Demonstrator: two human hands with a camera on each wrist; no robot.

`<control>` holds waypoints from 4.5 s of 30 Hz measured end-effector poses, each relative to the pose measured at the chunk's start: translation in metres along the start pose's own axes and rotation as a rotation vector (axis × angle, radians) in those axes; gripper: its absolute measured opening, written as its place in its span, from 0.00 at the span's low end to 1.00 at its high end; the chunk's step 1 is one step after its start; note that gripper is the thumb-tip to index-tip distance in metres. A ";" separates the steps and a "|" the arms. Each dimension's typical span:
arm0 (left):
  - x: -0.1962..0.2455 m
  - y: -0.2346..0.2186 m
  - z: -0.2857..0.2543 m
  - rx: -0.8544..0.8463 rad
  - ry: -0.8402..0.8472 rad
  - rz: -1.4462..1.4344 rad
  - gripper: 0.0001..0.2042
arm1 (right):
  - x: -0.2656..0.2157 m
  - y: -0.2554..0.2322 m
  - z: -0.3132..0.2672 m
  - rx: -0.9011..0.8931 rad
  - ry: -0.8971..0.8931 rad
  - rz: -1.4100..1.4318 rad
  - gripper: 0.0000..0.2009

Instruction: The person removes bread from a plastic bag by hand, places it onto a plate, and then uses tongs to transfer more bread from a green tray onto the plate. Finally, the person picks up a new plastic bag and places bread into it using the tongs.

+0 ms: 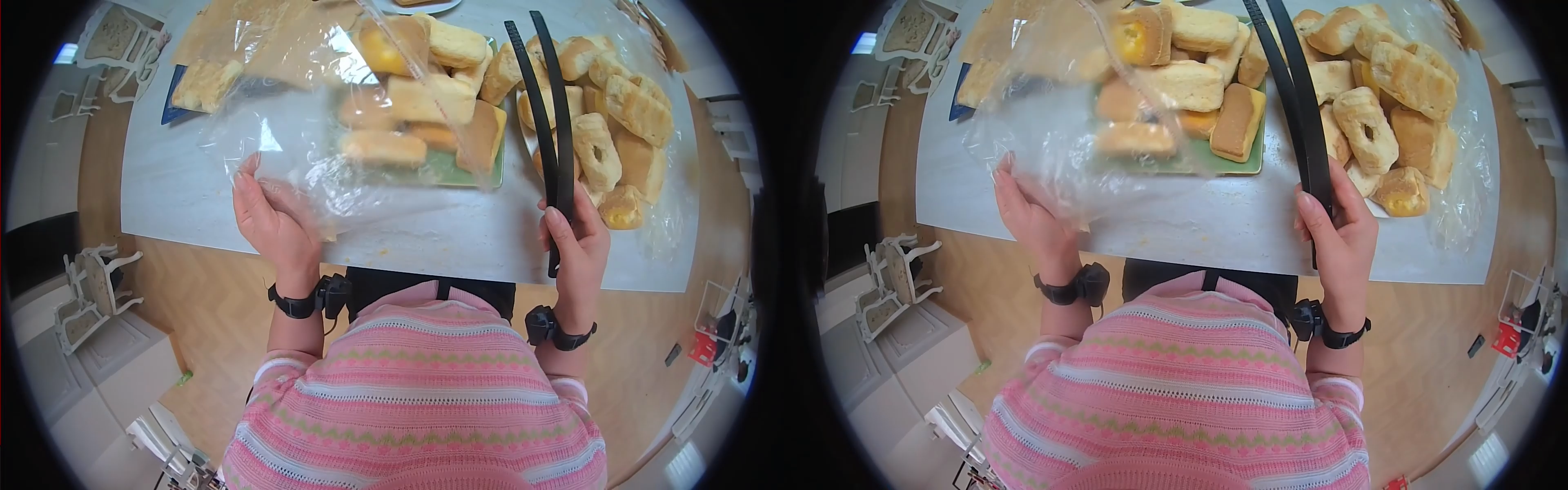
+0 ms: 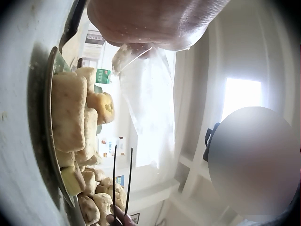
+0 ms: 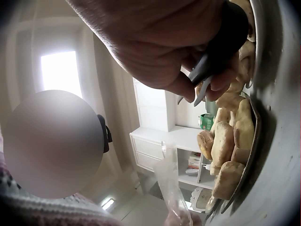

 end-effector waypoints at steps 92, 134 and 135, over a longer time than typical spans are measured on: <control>-0.058 0.105 -0.117 -0.896 -0.430 -0.096 0.06 | 0.066 -0.354 0.113 0.564 0.117 -0.645 0.25; -0.074 -0.065 0.273 -0.009 -0.349 0.443 0.10 | -0.047 0.022 0.016 0.029 -0.112 -0.308 0.24; -0.082 -0.066 0.282 -0.070 -0.358 0.463 0.09 | -0.050 0.026 0.015 0.028 -0.121 -0.310 0.24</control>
Point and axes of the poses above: each hand's wrist, its own z-axis towards the middle knuckle, its own y-axis out of the palm, x = y × z, the point moved 9 cm from there along z, towards the middle knuckle, and after that the axes turned 1 degree about y, right-handed, at the moved point
